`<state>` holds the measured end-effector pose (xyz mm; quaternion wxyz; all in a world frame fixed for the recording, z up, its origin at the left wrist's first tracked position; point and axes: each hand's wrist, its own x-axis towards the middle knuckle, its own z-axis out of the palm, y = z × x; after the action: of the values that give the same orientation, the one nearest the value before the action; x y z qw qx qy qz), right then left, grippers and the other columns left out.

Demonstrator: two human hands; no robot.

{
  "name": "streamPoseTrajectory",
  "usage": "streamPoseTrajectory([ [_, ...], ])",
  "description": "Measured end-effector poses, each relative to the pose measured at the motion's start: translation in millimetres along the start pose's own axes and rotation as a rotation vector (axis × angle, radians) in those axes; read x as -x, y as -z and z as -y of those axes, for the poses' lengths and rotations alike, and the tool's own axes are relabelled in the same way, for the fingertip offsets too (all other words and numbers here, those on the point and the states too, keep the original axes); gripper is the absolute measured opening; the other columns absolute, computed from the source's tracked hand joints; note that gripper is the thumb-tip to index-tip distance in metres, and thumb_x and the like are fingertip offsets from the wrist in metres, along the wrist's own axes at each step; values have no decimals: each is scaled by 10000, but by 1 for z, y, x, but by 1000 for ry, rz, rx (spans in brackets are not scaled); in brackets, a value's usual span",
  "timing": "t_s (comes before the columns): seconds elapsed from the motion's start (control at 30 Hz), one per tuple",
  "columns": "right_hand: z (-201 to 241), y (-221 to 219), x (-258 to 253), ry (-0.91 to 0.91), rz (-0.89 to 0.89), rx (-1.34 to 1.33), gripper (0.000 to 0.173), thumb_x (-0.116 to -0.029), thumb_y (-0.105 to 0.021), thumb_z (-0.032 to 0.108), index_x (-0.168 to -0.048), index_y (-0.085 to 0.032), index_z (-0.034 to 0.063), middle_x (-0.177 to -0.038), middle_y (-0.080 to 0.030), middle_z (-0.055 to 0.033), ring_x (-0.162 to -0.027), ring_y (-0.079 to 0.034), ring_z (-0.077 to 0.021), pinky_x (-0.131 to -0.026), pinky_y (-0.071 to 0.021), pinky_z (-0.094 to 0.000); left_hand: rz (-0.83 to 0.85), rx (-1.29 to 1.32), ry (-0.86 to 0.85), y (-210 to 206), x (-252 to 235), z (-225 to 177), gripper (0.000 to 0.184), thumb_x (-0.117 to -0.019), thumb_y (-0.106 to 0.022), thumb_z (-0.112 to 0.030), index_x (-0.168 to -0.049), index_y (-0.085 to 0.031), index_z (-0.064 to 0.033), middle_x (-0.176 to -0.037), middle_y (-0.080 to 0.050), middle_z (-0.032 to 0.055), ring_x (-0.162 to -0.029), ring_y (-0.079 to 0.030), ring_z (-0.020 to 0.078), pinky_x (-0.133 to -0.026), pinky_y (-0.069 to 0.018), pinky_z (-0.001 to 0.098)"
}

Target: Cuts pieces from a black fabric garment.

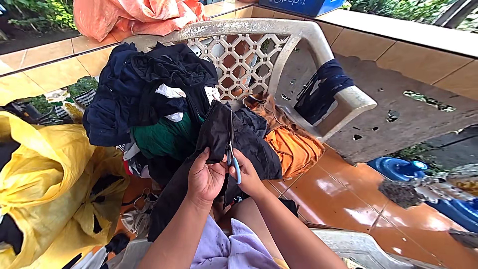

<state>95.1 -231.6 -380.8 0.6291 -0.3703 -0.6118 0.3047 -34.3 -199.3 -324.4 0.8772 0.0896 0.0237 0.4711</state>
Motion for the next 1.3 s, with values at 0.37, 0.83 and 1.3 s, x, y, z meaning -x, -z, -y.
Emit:
streamPoseTrajectory([
  [0.37, 9, -5, 0, 19, -45, 28, 499, -1015, -487, 582, -1059, -555, 89, -898, -561, 151, -827, -528, 122, -741, -462, -104, -9, -19, 48, -2, 6, 8, 364, -1050, -346, -119, -936, -675, -14, -854, -733, 116, -806, -739, 186, -804, -610, 306],
  [0.83, 17, -1, 22, -46, -59, 14, 446, -1030, -482, 551, -997, -589, 120, -781, -562, 138, -682, -529, 80, -629, -475, -123, -104, -182, -76, -3, 4, -2, 240, -972, -397, -32, -955, -637, -40, -905, -719, 105, -822, -716, 184, -837, -598, 329],
  [1.3, 38, 20, 68, -250, 116, 31, 475, -970, -547, 623, -986, -595, 151, -790, -540, 146, -691, -502, 103, -618, -435, -95, -102, -270, -147, 0, 5, -11, 187, -853, -560, 97, -953, -663, -22, -921, -733, 99, -886, -726, 174, -888, -593, 343],
])
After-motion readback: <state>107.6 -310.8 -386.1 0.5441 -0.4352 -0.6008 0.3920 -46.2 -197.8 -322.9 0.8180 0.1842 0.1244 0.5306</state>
